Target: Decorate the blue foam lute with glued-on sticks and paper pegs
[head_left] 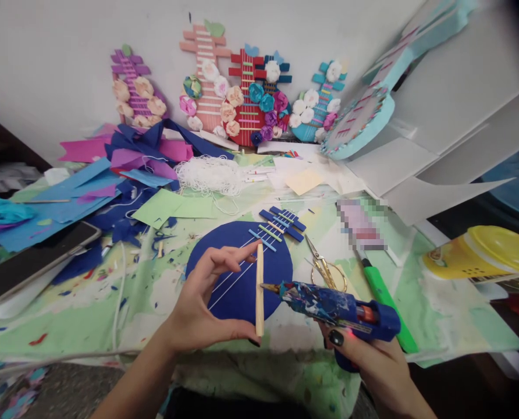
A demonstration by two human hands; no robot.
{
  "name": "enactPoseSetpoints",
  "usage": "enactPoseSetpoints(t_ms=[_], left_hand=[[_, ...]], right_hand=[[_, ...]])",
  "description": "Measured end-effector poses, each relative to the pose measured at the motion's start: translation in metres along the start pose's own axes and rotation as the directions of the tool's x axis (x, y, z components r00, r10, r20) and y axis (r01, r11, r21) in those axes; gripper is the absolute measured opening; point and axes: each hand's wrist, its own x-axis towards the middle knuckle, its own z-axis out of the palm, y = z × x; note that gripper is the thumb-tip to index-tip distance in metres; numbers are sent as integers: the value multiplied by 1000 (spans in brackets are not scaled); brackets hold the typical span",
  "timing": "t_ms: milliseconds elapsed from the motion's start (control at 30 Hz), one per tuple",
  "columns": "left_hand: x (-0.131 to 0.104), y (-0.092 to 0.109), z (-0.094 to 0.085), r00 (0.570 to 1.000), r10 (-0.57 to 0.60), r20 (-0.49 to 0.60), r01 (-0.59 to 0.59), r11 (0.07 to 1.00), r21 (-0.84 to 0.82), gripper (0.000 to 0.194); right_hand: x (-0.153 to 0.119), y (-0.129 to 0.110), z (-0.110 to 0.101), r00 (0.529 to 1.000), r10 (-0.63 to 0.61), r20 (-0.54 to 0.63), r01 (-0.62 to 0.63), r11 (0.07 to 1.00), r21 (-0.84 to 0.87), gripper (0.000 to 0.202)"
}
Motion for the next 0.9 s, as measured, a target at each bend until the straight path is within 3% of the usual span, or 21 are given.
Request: enactPoseSetpoints(t_ms=[233, 400, 700, 900], left_hand=[[-3, 0, 0, 1000, -9, 21, 9, 1000, -4, 72], [-4, 2, 0, 999, -27, 45, 27, 1000, 7, 73], [-3, 5, 1, 996, 3, 87, -6, 999, 42, 70], [-5, 3, 0, 995, -34, 91, 32, 999, 20, 71]], right_hand=[[4, -2, 1, 994, 10, -108, -9, 1000, 7, 21], [9, -5, -1, 998, -1, -59, 1, 1000, -2, 22], [13, -3, -3, 994, -26, -103, 22, 999, -40, 24], [16, 0, -7, 994, -8, -111, 0, 998, -68, 26]])
